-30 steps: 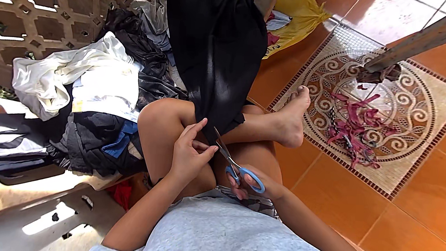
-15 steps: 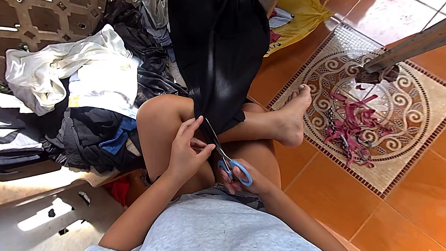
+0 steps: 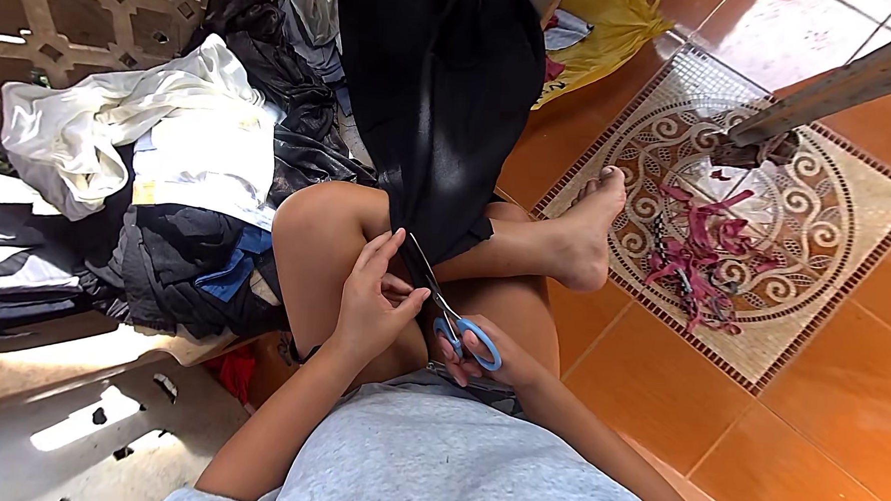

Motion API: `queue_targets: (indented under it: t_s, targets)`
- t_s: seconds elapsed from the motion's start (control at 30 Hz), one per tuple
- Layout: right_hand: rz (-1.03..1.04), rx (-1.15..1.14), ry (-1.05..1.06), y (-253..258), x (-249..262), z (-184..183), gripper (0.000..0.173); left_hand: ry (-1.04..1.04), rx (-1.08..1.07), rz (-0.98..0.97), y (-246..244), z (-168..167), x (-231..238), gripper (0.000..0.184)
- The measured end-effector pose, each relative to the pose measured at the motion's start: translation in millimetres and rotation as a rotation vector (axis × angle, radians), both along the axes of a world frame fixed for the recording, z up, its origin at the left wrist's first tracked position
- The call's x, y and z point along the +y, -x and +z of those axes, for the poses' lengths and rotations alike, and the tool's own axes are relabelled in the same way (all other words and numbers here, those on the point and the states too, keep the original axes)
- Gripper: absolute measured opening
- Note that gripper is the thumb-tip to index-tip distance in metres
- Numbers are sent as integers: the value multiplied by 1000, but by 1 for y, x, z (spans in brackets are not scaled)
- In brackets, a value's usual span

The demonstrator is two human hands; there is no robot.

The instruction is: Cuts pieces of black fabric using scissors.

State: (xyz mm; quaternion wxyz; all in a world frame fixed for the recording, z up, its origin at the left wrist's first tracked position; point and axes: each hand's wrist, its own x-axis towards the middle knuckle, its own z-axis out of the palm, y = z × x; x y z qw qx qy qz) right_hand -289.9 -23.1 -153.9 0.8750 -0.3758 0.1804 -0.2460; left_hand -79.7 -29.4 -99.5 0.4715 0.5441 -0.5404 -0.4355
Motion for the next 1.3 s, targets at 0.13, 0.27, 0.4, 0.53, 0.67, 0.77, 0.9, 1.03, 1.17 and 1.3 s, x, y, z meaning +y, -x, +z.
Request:
queue_targets:
  t_s: [0.13,0.27,0.4,0.53,0.67,0.77,0.9,1.03,1.17,1.3]
  targets:
    - [-19,-20,-7,-3,3,-1,42,10,-34,0,-1,0,0,71]
    - [-30,-22,-6,-3,4,0,37,-2,-38,-5,-1,1,1,71]
    - [-31,-12,3,-1,4,0,36,-4,-30,-14,-1,1,2,71]
    - [-28,-29,-19,-2,2,1,41,22,-33,-28,0,0,2,70]
    - [-28,-49,-19,-6,2,1,41,27,-39,-33,-1,0,3,70]
    - [-30,-51,-17,-8,3,1,38,26,-40,-36,-1,1,3,70]
    - [-39,-39,-14,-7,5,1,35,23,-43,-40,-1,0,4,71]
    - [-49,-41,-33,-7,5,2,37,31,-55,-35,0,0,5,70]
    - [-51,-32,-50,-9,4,3,41,15,-101,-43,0,1,6,69]
    - [-56,-41,-53,-13,2,4,43,7,-134,-54,0,3,8,69]
